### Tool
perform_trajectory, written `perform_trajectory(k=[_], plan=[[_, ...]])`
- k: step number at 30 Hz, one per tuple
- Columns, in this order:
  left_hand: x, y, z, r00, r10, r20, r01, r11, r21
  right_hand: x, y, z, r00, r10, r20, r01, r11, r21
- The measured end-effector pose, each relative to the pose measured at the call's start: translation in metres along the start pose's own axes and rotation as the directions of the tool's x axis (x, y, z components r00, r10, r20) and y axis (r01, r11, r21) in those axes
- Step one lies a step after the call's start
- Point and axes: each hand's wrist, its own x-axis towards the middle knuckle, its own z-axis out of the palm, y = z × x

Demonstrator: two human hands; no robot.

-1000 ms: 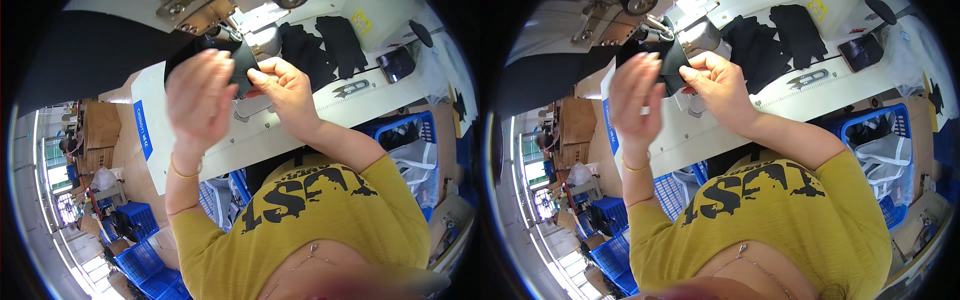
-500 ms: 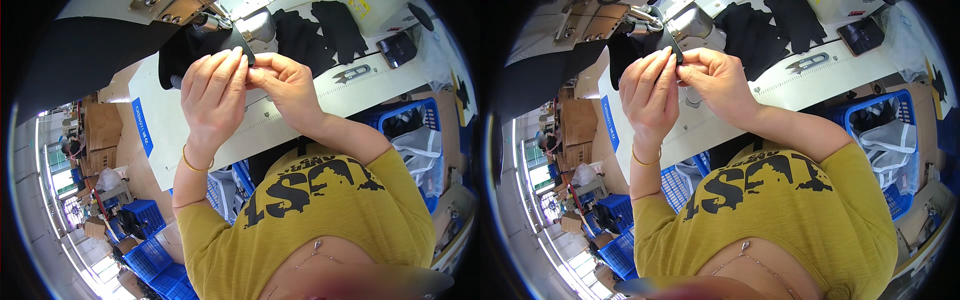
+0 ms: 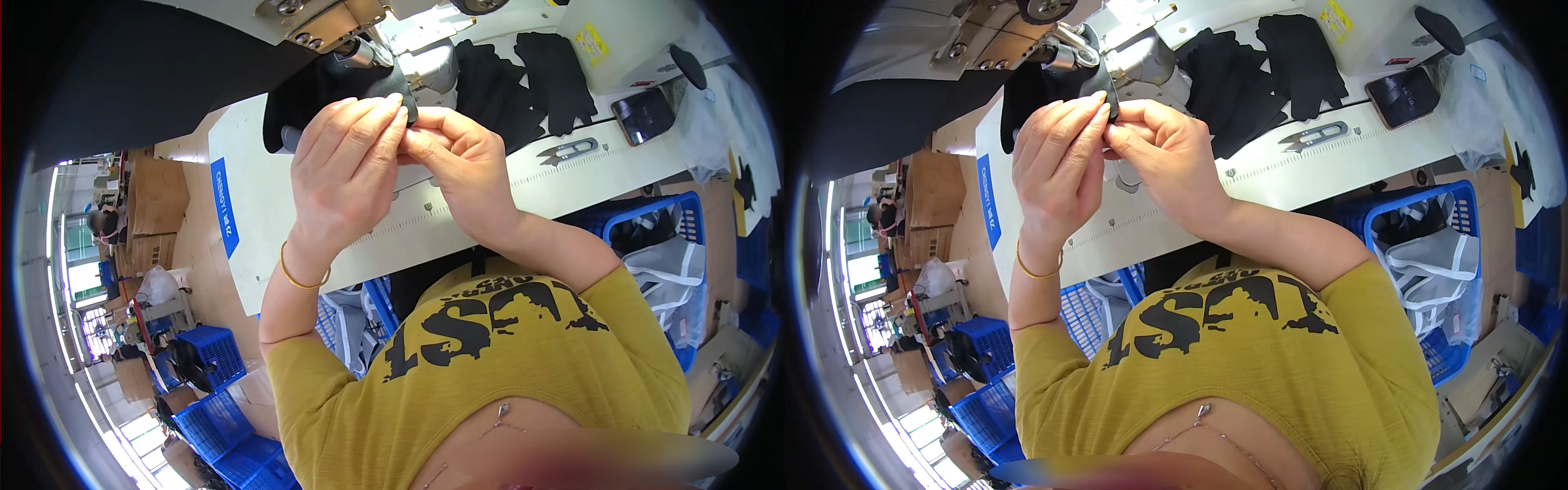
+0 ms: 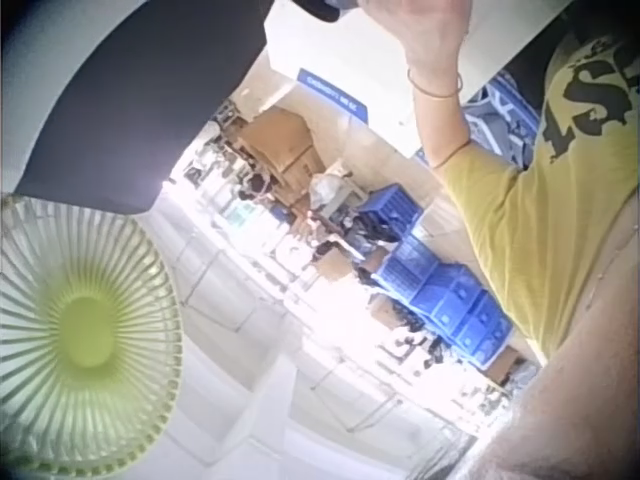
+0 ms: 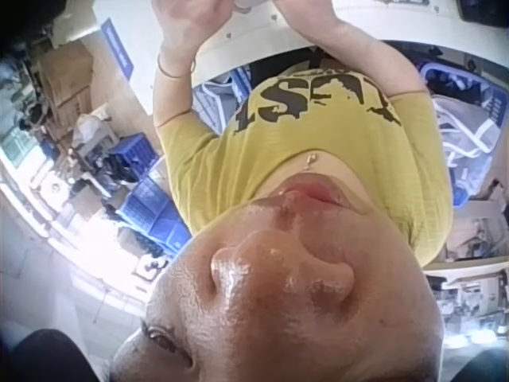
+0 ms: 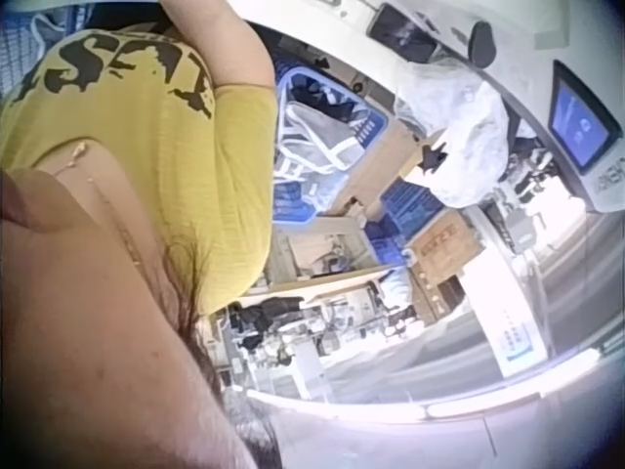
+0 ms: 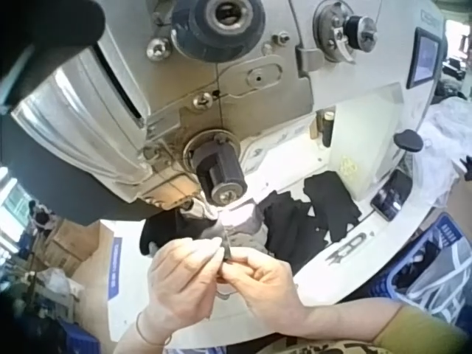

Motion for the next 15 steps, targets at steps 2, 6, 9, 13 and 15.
perform_trajectory(k=[2, 6, 9, 13, 15], plan=[[0.002, -0.002, -0.001, 1.000, -0.003, 0.018, 0.003, 1.000, -0.013, 0.002, 0.000, 0.001, 1.000, 0.004, -0.004, -0.004, 1.000, -0.007], [0.003, -0.009, 0.001, 1.000, 0.012, 0.025, -0.011, 0.999, -0.032, 0.008, -0.003, 0.001, 1.000, 0.006, 0.002, -0.006, 0.999, 0.040], [0.005, -0.013, 0.004, 1.000, 0.014, 0.024, -0.014, 0.999, -0.035, 0.011, -0.005, 0.003, 1.000, 0.011, -0.004, -0.010, 1.000, 0.021], [0.006, -0.017, 0.006, 1.000, 0.022, 0.004, -0.022, 0.999, -0.037, 0.013, -0.008, 0.006, 1.000, 0.005, -0.002, -0.005, 1.000, 0.026], [0.006, -0.018, 0.007, 1.000, 0.019, 0.003, -0.018, 0.999, -0.036, 0.014, -0.008, 0.007, 1.000, 0.005, -0.006, -0.005, 1.000, 0.031]])
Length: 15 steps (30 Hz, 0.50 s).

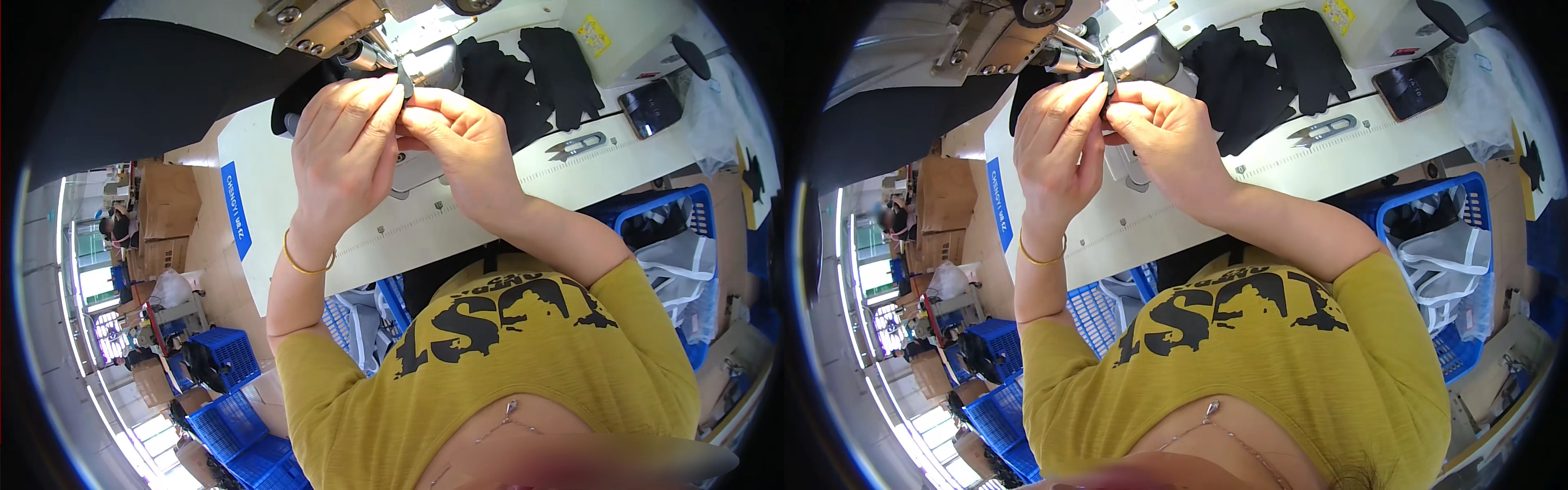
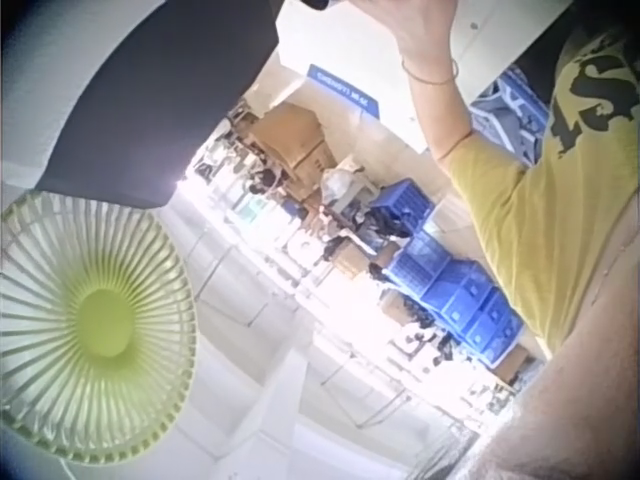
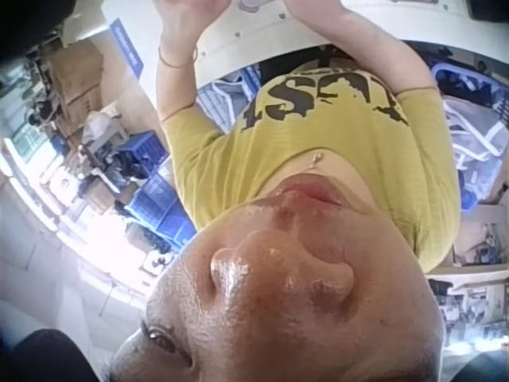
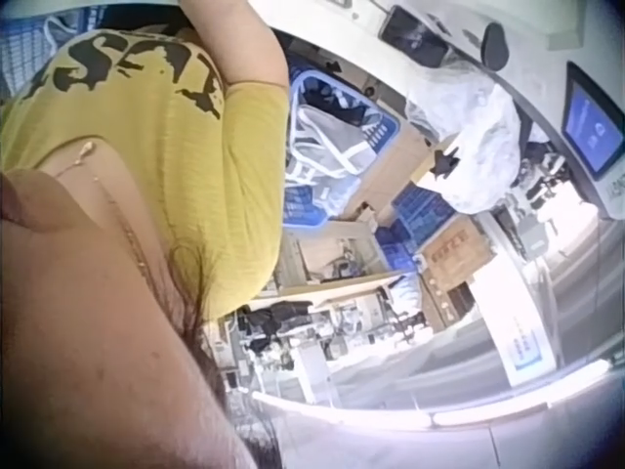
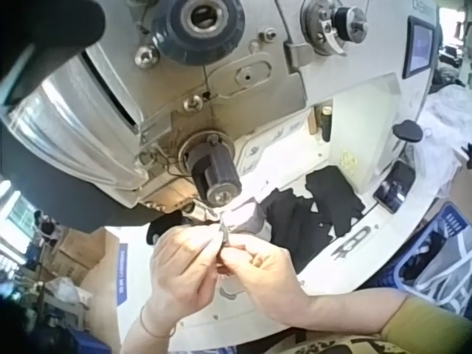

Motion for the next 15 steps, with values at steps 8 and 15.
perform_trajectory(k=[8, 15], plan=[[-0.0028, -0.0054, 0.0048, 0.999, -0.044, -0.001, 0.044, 0.997, 0.060, -0.0014, 0.0005, 0.0027, 1.000, -0.019, 0.019, 0.019, 1.000, 0.024], [-0.0024, -0.0083, 0.0057, 0.995, -0.096, 0.023, 0.095, 0.994, 0.045, -0.0043, 0.0017, 0.0080, 0.999, -0.029, 0.017, 0.028, 0.998, 0.055]])
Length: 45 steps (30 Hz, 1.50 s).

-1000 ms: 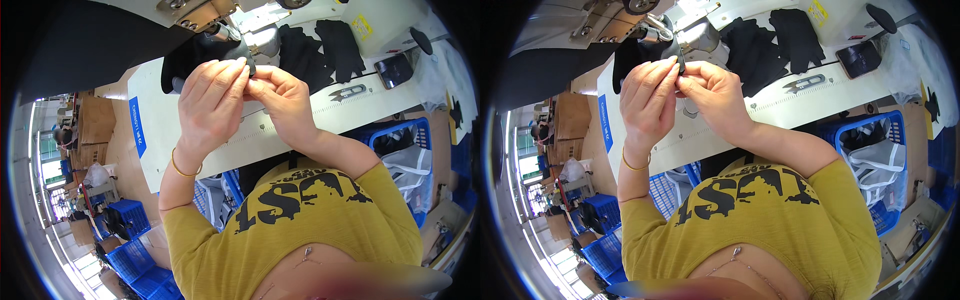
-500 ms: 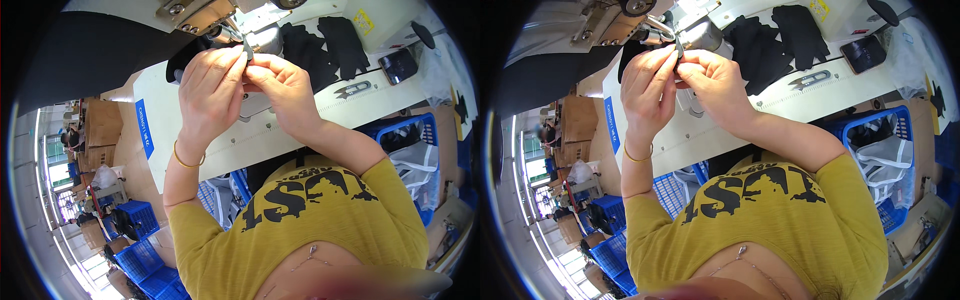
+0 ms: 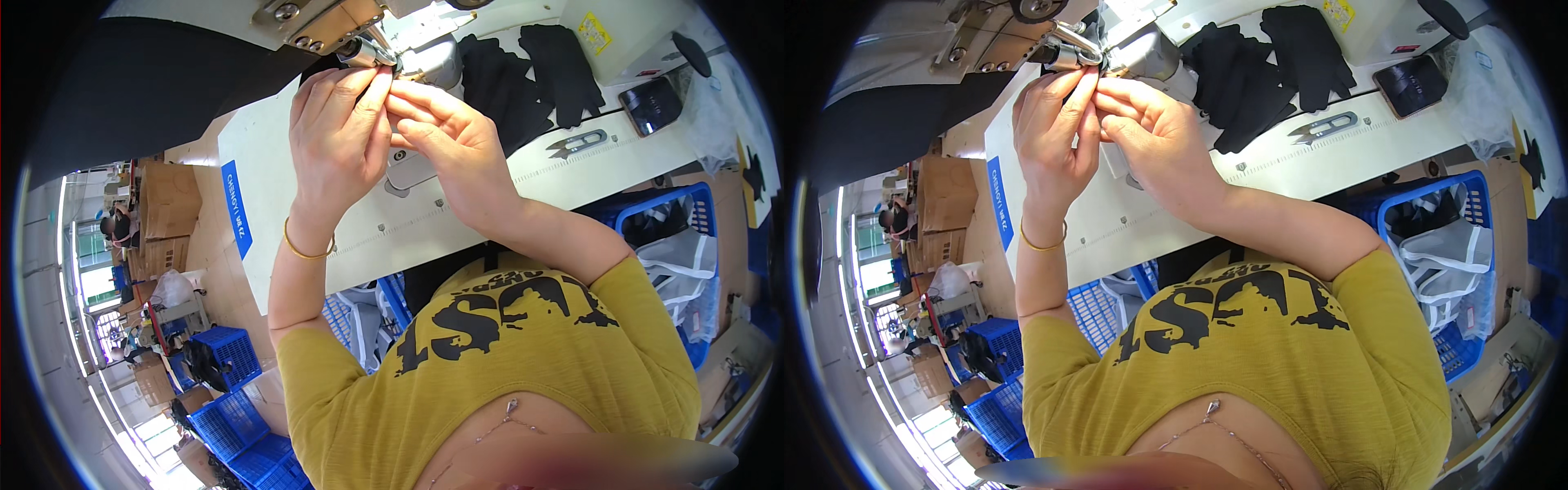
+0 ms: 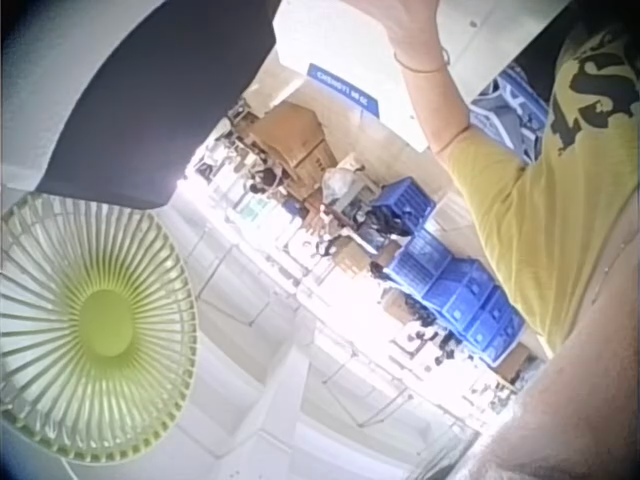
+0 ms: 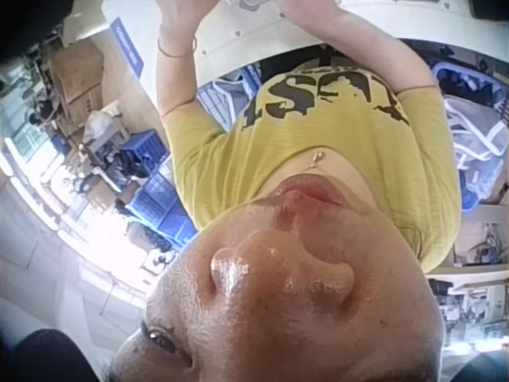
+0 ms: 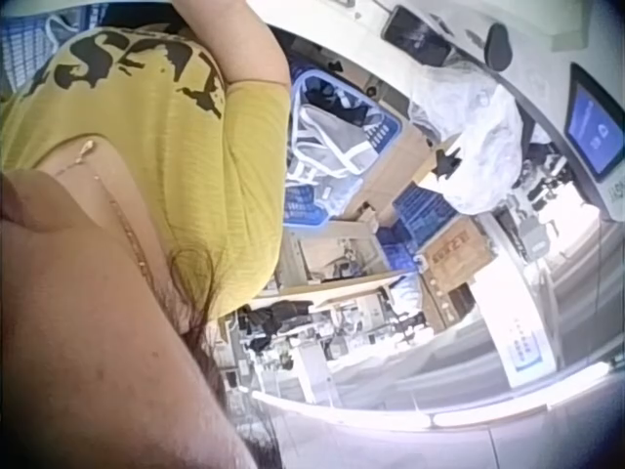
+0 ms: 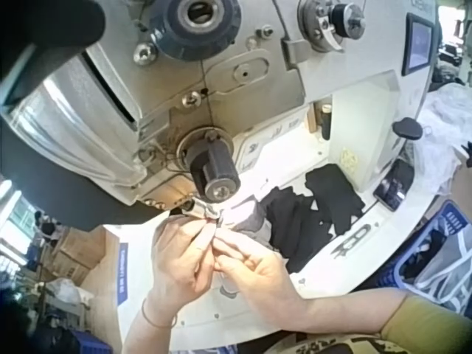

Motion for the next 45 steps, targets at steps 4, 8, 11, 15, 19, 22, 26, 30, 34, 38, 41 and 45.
perform_trajectory(k=[4, 8, 11, 15, 19, 22, 26, 30, 34, 38, 41, 45], plan=[[-0.001, -0.002, 0.001, 1.000, -0.022, -0.004, 0.022, 1.000, 0.001, 0.000, 0.000, -0.002, 0.996, 0.011, 0.088, -0.006, 0.998, -0.057], [-0.001, -0.002, 0.003, 0.999, -0.031, -0.014, 0.031, 0.999, -0.010, 0.000, -0.002, -0.001, 0.996, 0.020, 0.089, -0.013, 0.997, -0.073], [-0.002, -0.005, 0.003, 1.000, -0.007, -0.019, 0.007, 1.000, -0.001, -0.001, -0.002, -0.001, 0.996, 0.018, 0.087, -0.010, 0.996, -0.093], [-0.012, -0.027, 0.003, 0.921, -0.390, -0.010, 0.333, 0.798, -0.503, -0.001, -0.001, -0.002, 0.998, 0.015, 0.066, -0.010, 0.997, -0.076], [0.010, -0.092, 0.014, 0.871, -0.488, 0.055, 0.416, 0.673, -0.611, -0.004, -0.001, -0.018, 0.984, -0.102, 0.143, 0.158, 0.875, -0.459], [0.018, -0.126, 0.009, 0.701, -0.419, 0.577, 0.547, 0.835, -0.059, -0.008, 0.000, -0.011, 0.938, -0.229, 0.261, 0.339, 0.765, -0.547], [0.007, -0.156, 0.038, 0.908, 0.109, 0.405, -0.011, 0.972, -0.237, -0.004, 0.000, -0.006, 0.866, -0.299, 0.400, 0.493, 0.639, -0.591], [0.038, -0.124, 0.033, 0.850, 0.103, 0.517, 0.128, 0.911, -0.392, 0.003, -0.002, -0.011, 0.797, -0.306, 0.521, 0.599, 0.292, -0.746], [0.038, -0.128, 0.024, 0.849, 0.076, 0.524, 0.137, 0.925, -0.356, 0.006, 0.004, -0.009, 0.737, -0.351, 0.578, 0.648, 0.125, -0.751], [0.037, -0.118, 0.014, 0.844, 0.059, 0.534, 0.140, 0.935, -0.326, 0.004, 0.000, -0.007, 0.764, -0.288, 0.577, 0.635, 0.183, -0.750], [0.039, -0.118, 0.022, 0.843, 0.072, 0.534, 0.131, 0.934, -0.332, 0.006, 0.002, -0.012, 0.773, -0.308, 0.555, 0.617, 0.165, -0.769], [0.040, -0.112, 0.018, 0.839, 0.060, 0.540, 0.130, 0.943, -0.306, 0.005, -0.001, -0.013, 0.777, -0.318, 0.543, 0.615, 0.198, -0.763]])
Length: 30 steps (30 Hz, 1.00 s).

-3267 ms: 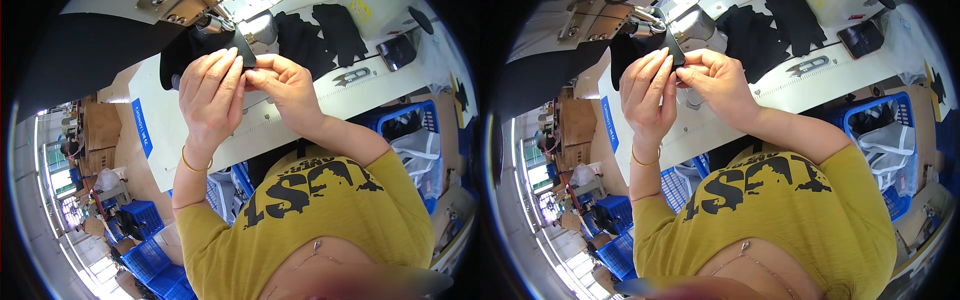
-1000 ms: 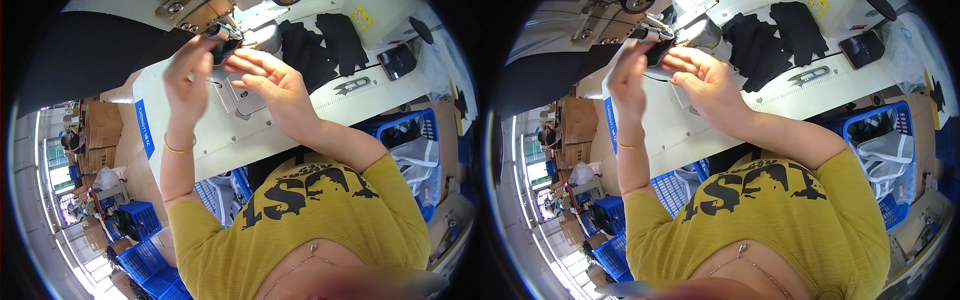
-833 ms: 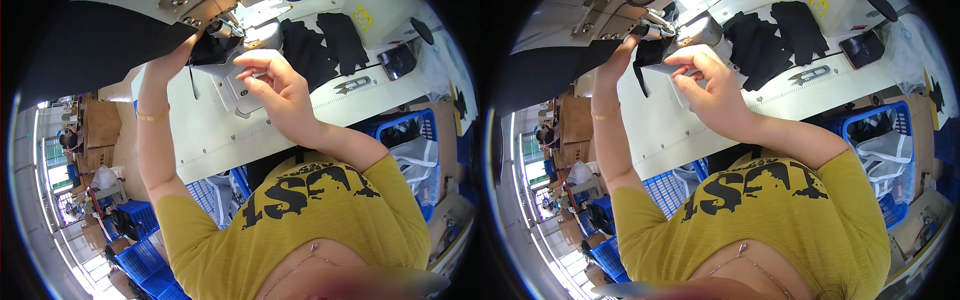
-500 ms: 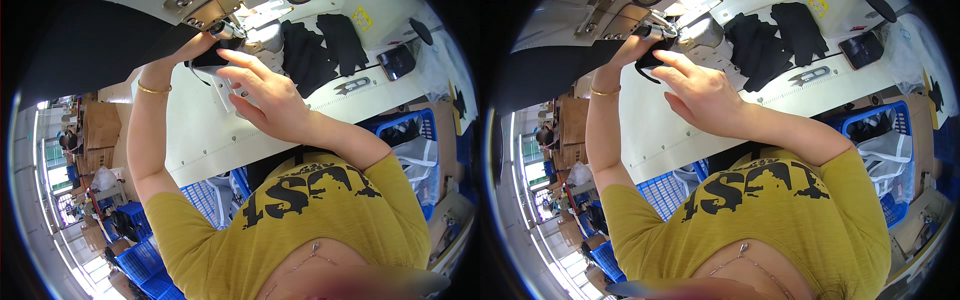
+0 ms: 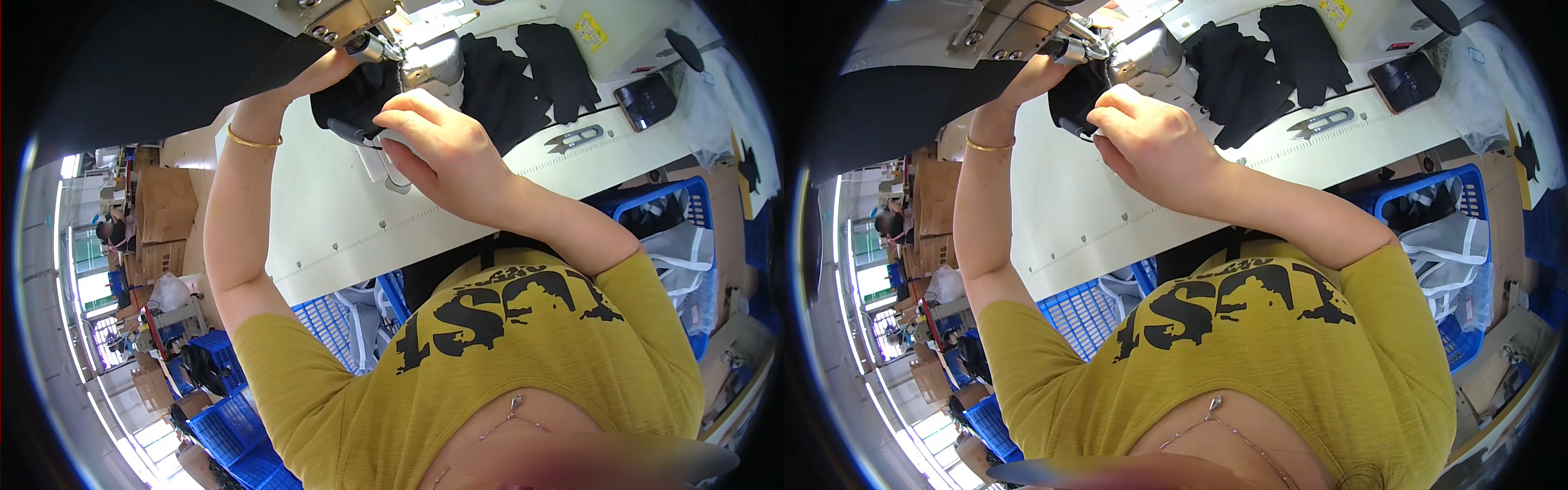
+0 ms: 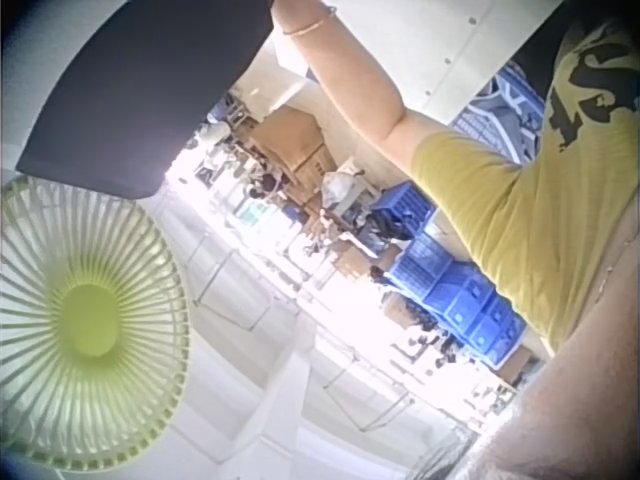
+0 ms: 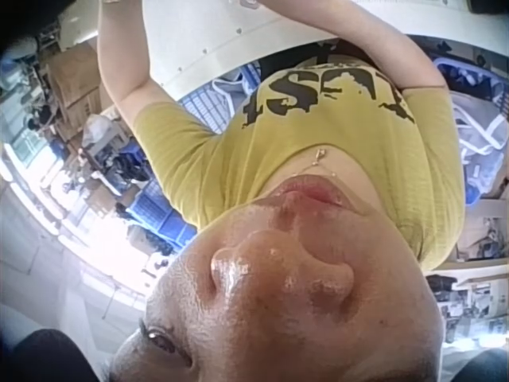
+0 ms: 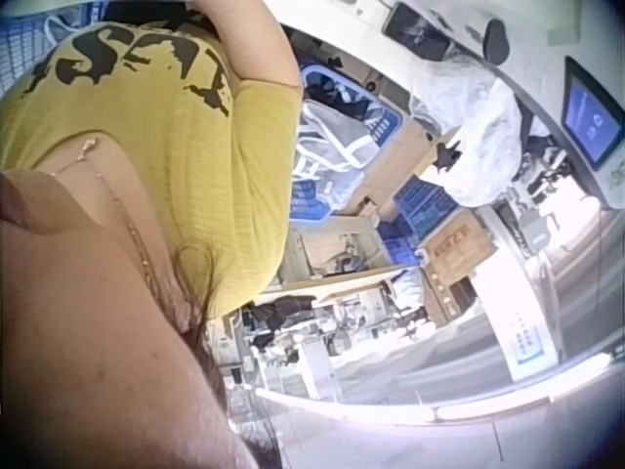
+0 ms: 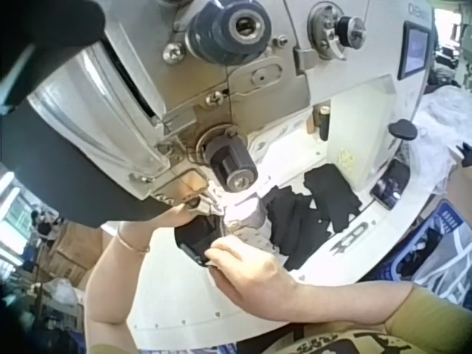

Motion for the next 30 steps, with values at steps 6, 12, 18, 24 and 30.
perform_trajectory(k=[6, 12, 18, 24, 30], plan=[[-0.001, 0.005, 0.000, 1.000, -0.018, 0.001, 0.018, 1.000, 0.023, 0.001, 0.002, 0.001, 0.998, -0.036, -0.048, 0.036, 0.999, 0.007], [0.004, -0.003, 0.000, 0.999, -0.034, -0.004, 0.035, 0.998, 0.051, 0.003, 0.002, 0.000, 0.998, -0.025, -0.065, 0.026, 0.999, 0.020], [0.004, -0.012, 0.002, 0.999, -0.050, 0.000, 0.050, 0.996, 0.068, 0.005, 0.007, -0.003, 0.999, 0.004, -0.051, -0.003, 1.000, 0.006], [-0.030, -0.008, -0.018, 0.994, -0.111, -0.003, 0.110, 0.987, 0.119, 0.007, 0.003, -0.006, 1.000, -0.017, -0.005, 0.017, 1.000, 0.003], [-0.074, 0.067, -0.022, 0.866, -0.468, 0.176, 0.495, 0.853, -0.167, 0.009, 0.009, -0.005, 0.997, -0.051, 0.063, 0.064, 0.975, -0.215]])
